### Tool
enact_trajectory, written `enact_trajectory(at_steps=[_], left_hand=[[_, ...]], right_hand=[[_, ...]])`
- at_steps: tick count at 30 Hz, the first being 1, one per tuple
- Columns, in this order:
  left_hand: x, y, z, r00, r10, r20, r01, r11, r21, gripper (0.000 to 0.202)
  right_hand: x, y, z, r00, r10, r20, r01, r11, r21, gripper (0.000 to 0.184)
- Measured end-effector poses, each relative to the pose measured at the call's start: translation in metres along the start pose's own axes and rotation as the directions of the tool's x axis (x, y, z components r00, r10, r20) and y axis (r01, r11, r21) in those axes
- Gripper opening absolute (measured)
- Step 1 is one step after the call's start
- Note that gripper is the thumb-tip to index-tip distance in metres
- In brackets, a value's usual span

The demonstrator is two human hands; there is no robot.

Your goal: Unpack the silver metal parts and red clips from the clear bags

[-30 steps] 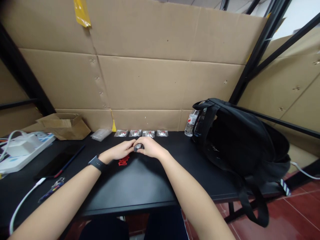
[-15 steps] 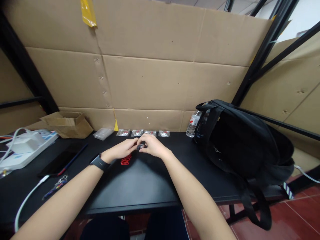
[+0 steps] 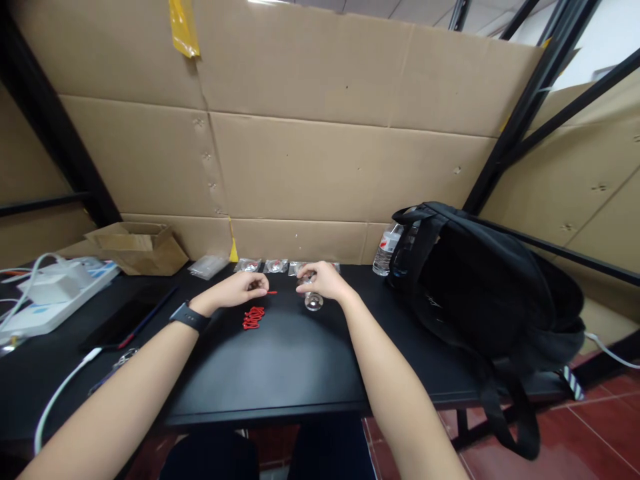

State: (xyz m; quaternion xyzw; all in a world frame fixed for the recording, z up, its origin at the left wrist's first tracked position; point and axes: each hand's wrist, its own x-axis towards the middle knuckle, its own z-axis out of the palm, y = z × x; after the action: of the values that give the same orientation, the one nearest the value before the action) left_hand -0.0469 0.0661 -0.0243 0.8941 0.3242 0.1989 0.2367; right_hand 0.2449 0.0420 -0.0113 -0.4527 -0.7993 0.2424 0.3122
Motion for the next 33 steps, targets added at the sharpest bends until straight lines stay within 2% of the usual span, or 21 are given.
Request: enact_trajectory(at_steps=[4, 12, 17, 21, 24, 26, 27, 28, 30, 31, 33], left_hand=[[-0.005, 0.001, -0.009, 0.995, -0.027, 0.101, 0.031, 0.999, -0.037, 0.027], [-0.010, -0.007, -0.014, 0.971, -0.096, 0.219, 0.119, 0.988, -0.094, 0.029], [-0.012, -0.010, -0.015, 0.949, -0.096, 0.301, 0.128, 0.988, -0.086, 0.024], [-0.012, -0.012, -0.014, 0.949, -0.108, 0.297, 0.137, 0.987, -0.079, 0.023], [-0.010, -0.013, -0.016, 0.977, -0.121, 0.178, 0.123, 0.992, -0.002, 0.024], [-0.010, -0.016, -0.019, 0.990, -0.140, -0.005, 0.140, 0.987, 0.082, 0.024], [-0.010, -0.020, -0.022, 0.981, -0.148, -0.127, 0.165, 0.977, 0.137, 0.024], [-0.011, -0.024, -0.024, 0.952, -0.160, -0.261, 0.215, 0.956, 0.199, 0.024], [-0.016, -0.034, -0.031, 0.840, -0.190, -0.508, 0.378, 0.877, 0.297, 0.027], [-0.020, -0.039, -0.034, 0.773, -0.215, -0.597, 0.471, 0.825, 0.312, 0.031], [-0.028, -0.051, -0.040, 0.651, -0.295, -0.700, 0.626, 0.731, 0.273, 0.037]], right_hand=[[-0.002, 0.014, -0.011, 0.990, 0.052, 0.128, -0.063, 0.995, 0.080, 0.047], [-0.003, 0.032, -0.013, 0.960, 0.150, 0.237, -0.175, 0.980, 0.090, 0.049], [-0.003, 0.032, -0.013, 0.948, 0.150, 0.280, -0.165, 0.986, 0.028, 0.042], [-0.004, 0.029, -0.013, 0.950, 0.144, 0.277, -0.149, 0.989, -0.002, 0.040], [-0.004, 0.028, -0.013, 0.947, 0.164, 0.277, -0.163, 0.986, -0.024, 0.040], [-0.004, 0.030, -0.012, 0.938, 0.179, 0.296, -0.180, 0.983, -0.024, 0.041], [-0.004, 0.031, -0.012, 0.936, 0.181, 0.302, -0.183, 0.983, -0.022, 0.041], [-0.004, 0.032, -0.012, 0.936, 0.179, 0.303, -0.181, 0.983, -0.021, 0.041], [-0.004, 0.034, -0.012, 0.942, 0.171, 0.289, -0.173, 0.985, -0.017, 0.040], [-0.004, 0.035, -0.012, 0.946, 0.167, 0.278, -0.170, 0.985, -0.016, 0.040], [-0.004, 0.035, -0.011, 0.951, 0.161, 0.264, -0.162, 0.987, -0.020, 0.038]])
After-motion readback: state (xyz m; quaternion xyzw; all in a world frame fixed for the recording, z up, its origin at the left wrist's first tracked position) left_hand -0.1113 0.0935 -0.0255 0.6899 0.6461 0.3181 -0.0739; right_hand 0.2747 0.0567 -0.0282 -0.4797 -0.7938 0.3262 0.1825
